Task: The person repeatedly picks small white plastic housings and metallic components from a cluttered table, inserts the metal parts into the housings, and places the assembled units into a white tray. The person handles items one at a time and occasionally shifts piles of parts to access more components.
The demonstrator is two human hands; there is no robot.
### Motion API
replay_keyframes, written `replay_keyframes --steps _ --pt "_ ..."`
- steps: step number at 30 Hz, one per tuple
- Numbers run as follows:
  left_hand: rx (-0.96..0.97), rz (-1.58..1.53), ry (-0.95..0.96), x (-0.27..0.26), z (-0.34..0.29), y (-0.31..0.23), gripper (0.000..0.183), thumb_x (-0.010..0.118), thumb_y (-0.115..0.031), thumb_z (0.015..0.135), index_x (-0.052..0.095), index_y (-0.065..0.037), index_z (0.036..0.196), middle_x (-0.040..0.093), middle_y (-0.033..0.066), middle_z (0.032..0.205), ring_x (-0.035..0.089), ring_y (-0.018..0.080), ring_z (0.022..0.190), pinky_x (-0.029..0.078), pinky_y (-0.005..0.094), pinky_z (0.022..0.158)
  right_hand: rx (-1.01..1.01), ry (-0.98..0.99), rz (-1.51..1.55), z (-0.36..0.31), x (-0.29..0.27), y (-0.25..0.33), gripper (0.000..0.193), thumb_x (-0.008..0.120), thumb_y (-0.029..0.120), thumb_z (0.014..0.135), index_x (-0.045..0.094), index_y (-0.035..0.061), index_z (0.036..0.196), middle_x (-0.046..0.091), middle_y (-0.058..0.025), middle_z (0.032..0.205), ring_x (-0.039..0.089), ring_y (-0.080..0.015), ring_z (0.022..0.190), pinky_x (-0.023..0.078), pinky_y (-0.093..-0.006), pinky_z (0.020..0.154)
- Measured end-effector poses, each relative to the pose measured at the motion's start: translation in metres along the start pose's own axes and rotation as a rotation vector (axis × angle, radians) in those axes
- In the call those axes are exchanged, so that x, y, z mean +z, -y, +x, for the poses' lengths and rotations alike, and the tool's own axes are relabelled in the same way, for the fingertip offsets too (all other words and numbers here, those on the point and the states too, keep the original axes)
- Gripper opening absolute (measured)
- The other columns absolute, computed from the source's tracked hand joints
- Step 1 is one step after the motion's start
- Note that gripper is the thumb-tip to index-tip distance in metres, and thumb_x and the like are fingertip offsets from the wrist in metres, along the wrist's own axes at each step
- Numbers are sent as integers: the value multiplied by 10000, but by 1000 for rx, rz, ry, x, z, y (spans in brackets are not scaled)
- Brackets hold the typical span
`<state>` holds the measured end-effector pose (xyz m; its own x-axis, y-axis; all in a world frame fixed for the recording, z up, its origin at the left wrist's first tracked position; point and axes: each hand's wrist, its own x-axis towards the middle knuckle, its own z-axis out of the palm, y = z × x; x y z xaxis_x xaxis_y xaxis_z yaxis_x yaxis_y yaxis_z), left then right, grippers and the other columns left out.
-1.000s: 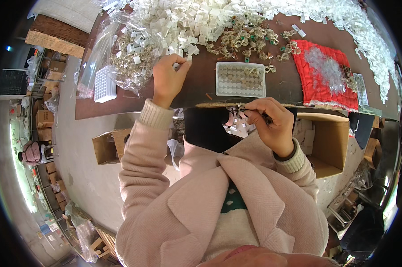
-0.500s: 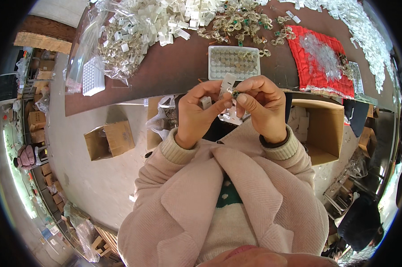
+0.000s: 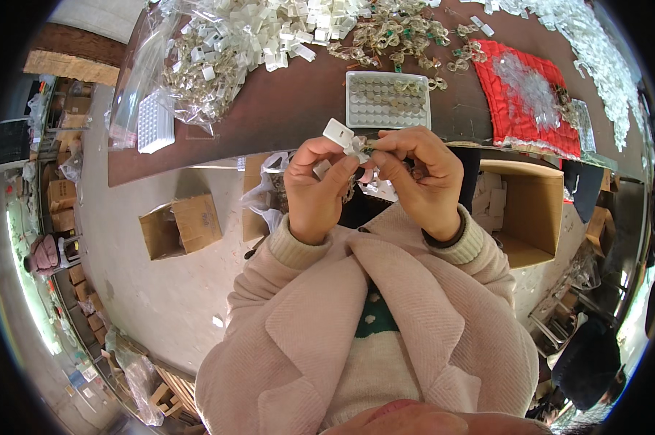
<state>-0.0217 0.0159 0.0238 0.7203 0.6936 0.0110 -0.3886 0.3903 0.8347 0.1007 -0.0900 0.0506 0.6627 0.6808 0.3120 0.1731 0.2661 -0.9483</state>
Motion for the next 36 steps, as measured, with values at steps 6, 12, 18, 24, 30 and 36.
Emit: replay_keyframes --steps 6,12,18,24,30,36 --pt "184 93 39 -1 -1 6 260 718 104 861 614 -35 1054 706 87 1025 595 57 758 484 196 598 96 39 16 -2 1 2 142 725 -69 840 725 -21 973 678 -57 881 598 -68 634 451 -195 559" --pt "317 192 67 -8 1 10 273 738 109 844 607 -25 1042 696 80 1016 624 92 822 524 230 707 200 113 155 -2 -3 7 159 712 -61 865 738 -16 1015 692 -68 927 601 -59 643 466 -190 560" --pt "294 52 -5 -9 -3 16 281 746 105 839 607 -24 1047 684 69 972 628 100 827 522 239 754 173 178 169 -3 -2 5 223 721 -59 862 742 5 1075 700 -78 955 628 -68 693 496 -194 590" --pt "411 151 -40 1 -6 22 267 675 123 888 569 -14 1091 679 134 1072 646 135 894 547 269 791 223 111 103 -5 4 5 233 700 -86 849 703 -5 1067 715 -46 963 627 -47 766 492 -192 663" --pt "435 140 11 3 -5 25 285 625 144 909 531 -7 1130 666 165 1118 658 171 969 563 289 834 191 44 203 -5 8 4 174 683 -97 843 648 7 978 690 -5 887 600 -29 774 462 -183 671" --pt "416 164 3 1 -4 21 239 624 105 930 529 -12 1116 676 159 1085 665 163 931 560 278 811 257 82 129 3 -3 -2 172 702 -95 836 609 30 910 617 28 814 532 -28 720 422 -193 642"
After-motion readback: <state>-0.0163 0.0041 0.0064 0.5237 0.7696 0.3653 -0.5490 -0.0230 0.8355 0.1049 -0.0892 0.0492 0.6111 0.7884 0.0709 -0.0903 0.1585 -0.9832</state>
